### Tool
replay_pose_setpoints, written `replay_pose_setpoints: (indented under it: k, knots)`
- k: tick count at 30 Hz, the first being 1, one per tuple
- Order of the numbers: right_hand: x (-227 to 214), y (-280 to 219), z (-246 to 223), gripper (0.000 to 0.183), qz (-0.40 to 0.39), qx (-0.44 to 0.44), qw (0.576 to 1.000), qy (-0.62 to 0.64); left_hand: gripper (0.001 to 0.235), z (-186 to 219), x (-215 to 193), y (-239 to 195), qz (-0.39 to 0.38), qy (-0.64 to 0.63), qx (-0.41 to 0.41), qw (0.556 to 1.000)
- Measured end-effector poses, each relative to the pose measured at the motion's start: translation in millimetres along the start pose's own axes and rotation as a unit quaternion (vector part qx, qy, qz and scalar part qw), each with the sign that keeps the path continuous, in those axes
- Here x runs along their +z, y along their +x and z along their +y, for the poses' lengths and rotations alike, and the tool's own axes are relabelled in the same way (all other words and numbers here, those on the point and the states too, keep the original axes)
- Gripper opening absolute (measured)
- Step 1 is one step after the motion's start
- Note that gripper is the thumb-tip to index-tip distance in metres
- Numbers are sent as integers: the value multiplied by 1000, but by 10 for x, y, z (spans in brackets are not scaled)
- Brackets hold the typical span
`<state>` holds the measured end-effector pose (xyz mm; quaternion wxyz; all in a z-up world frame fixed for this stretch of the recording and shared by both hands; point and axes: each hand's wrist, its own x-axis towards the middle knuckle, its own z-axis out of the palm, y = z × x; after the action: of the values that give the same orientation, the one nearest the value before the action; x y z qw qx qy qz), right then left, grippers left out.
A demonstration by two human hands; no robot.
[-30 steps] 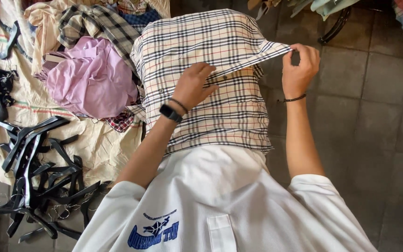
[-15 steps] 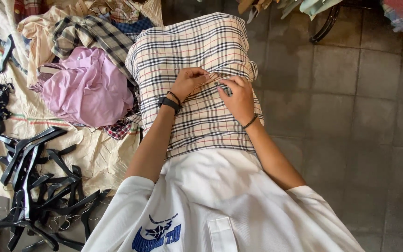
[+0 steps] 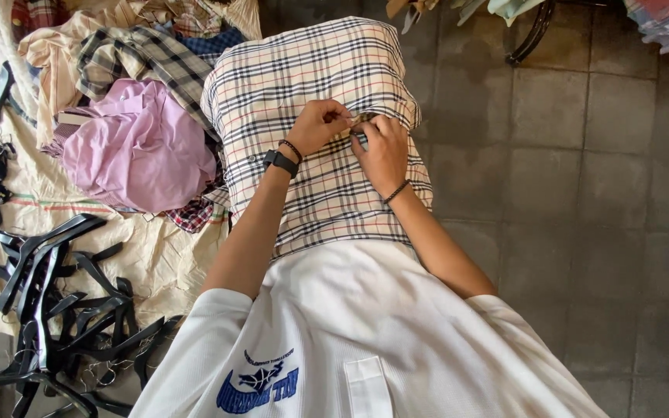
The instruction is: The person sits on the floor and folds a plaid shirt by hand, smoothing the fabric and aligning the edges. They then place the folded shirt onto a black hanger and hang it on a nearby clothing rack.
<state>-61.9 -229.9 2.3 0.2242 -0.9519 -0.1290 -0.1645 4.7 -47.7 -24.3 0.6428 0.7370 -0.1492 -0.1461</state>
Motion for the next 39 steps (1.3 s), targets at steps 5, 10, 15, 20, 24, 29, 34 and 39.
replay_pose_setpoints:
  k: [5,10,15,20,24,29,34,39]
  knots:
    - [19,17,23,14,0,-9,1000,-22,9,14,29,58,4,50,2,999]
    - [89,-5,79,16,15,-14,1000,0,8,-69,69,57,-4,91,-4,996]
    - [49,-28,82,16,35,-20,998,45,6,-99,66,73,1,108,-3,994]
    - [16,-17,50,16,56,-23,997,56,9,-50,34,86,-34,98,-21,994]
    - [0,-15,30,16,65,-26,996,55,11,19,25,70,-36,95,-19,995]
    - [29,-21,14,16,90,-32,995,39,10,145,7,20,-38,91,-19,995]
    - [-11,-19,-23,14,93,-35,994,35,22,91,-38,-12,-29,53,-25,998]
    - [-15,-23,-25,13,93,-41,994,27,12,24,-19,-29,-35,53,-1,998]
